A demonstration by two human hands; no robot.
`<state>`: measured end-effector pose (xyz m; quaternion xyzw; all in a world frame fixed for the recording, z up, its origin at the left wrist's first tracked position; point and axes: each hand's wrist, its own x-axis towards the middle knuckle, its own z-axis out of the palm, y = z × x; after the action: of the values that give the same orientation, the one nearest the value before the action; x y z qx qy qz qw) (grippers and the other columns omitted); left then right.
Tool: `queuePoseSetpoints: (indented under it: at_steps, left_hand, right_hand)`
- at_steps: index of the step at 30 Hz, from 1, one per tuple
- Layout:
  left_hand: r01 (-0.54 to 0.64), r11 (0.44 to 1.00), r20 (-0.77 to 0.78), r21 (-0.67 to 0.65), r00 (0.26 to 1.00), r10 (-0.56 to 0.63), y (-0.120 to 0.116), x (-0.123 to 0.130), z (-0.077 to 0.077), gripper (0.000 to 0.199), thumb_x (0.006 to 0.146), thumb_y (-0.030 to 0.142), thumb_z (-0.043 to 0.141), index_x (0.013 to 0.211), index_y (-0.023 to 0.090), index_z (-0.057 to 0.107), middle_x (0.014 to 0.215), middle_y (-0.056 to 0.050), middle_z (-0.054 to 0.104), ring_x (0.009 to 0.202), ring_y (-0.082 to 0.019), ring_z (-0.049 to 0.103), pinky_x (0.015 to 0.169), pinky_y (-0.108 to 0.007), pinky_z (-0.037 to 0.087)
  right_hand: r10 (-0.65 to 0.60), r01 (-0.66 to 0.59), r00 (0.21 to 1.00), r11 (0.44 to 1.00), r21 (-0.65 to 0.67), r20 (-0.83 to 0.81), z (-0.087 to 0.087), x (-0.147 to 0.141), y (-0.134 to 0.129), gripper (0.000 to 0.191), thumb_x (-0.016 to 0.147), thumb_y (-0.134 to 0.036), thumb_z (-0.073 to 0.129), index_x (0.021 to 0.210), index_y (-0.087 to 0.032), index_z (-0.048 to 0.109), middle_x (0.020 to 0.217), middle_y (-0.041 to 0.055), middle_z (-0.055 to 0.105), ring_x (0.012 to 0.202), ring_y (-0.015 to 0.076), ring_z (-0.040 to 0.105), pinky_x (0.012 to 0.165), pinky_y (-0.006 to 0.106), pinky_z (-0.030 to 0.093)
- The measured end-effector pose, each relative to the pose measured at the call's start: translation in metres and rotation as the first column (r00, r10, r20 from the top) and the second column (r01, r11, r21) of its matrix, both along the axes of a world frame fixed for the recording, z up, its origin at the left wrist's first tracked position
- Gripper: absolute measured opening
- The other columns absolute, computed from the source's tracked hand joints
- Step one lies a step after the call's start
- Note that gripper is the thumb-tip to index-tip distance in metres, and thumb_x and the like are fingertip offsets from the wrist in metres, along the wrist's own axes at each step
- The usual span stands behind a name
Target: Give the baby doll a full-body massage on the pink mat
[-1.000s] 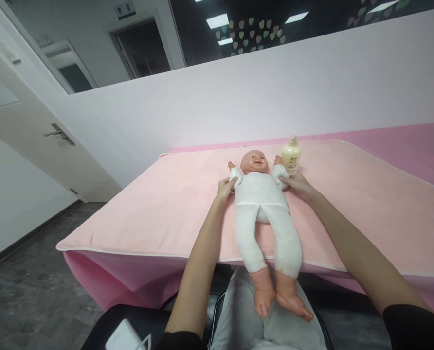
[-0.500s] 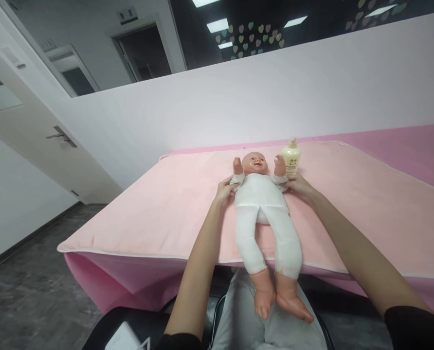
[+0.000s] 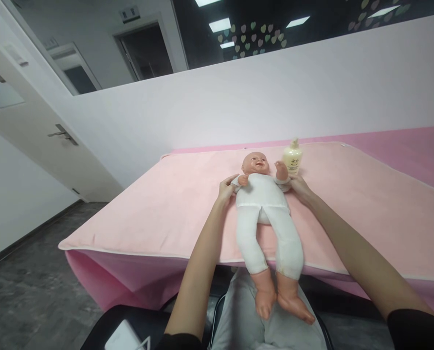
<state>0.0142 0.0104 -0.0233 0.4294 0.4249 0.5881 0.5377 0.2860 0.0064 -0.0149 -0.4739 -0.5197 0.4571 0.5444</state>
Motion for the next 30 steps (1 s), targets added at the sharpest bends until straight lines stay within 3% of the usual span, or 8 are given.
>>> queuePoseSetpoints:
  at_steps: [5, 12, 24, 30]
  left_hand:
    - [0.011, 0.994, -0.018, 0.104, 1.000, -0.009, -0.007, 0.004, 0.008, 0.050, 0.057, 0.018, 0.073, 0.107, 0.017, 0.068, 0.091, -0.004, 0.071, 0.066, -0.011, 0.058, 0.053, -0.020, 0.040]
    - [0.049, 0.998, 0.004, 0.032, 0.999, -0.049, -0.002, -0.001, 0.003, 0.045, 0.058, 0.045, 0.081, 0.083, 0.012, 0.066, 0.066, -0.003, 0.062, 0.057, -0.010, 0.054, 0.051, -0.021, 0.039]
    - [0.051, 0.999, 0.002, 0.004, 0.999, -0.051, 0.006, -0.003, -0.005, 0.048, 0.055, 0.050, 0.080, 0.079, 0.013, 0.063, 0.065, -0.001, 0.059, 0.053, -0.009, 0.052, 0.047, -0.021, 0.035]
    - [0.052, 0.999, 0.007, 0.015, 0.999, -0.053, 0.008, -0.004, -0.007, 0.046, 0.057, 0.049, 0.080, 0.079, 0.013, 0.063, 0.063, 0.000, 0.059, 0.052, -0.009, 0.051, 0.048, -0.022, 0.036]
  right_hand:
    - [-0.024, 0.016, 0.997, 0.995, -0.099, -0.075, -0.002, 0.002, 0.010, 0.032, 0.048, -0.020, 0.063, 0.079, -0.016, 0.067, 0.093, 0.0038, 0.069, 0.085, 0.0181, 0.062, 0.086, 0.032, 0.050]
    - [-0.070, 0.067, 0.997, 0.994, -0.089, -0.022, 0.000, -0.001, 0.008, 0.029, 0.050, -0.022, 0.061, 0.078, -0.016, 0.064, 0.085, 0.0035, 0.067, 0.081, 0.0168, 0.061, 0.081, 0.029, 0.049]
    - [-0.153, 0.161, 0.977, 0.986, -0.039, 0.149, -0.002, -0.005, 0.007, 0.029, 0.064, -0.030, 0.058, 0.085, -0.011, 0.065, 0.091, 0.0063, 0.066, 0.079, 0.0144, 0.058, 0.071, 0.024, 0.045]
    - [-0.147, 0.154, 0.983, 0.986, -0.064, 0.110, 0.000, -0.006, 0.005, 0.027, 0.066, -0.028, 0.061, 0.087, -0.010, 0.067, 0.092, 0.0065, 0.067, 0.078, 0.0132, 0.059, 0.070, 0.023, 0.046]
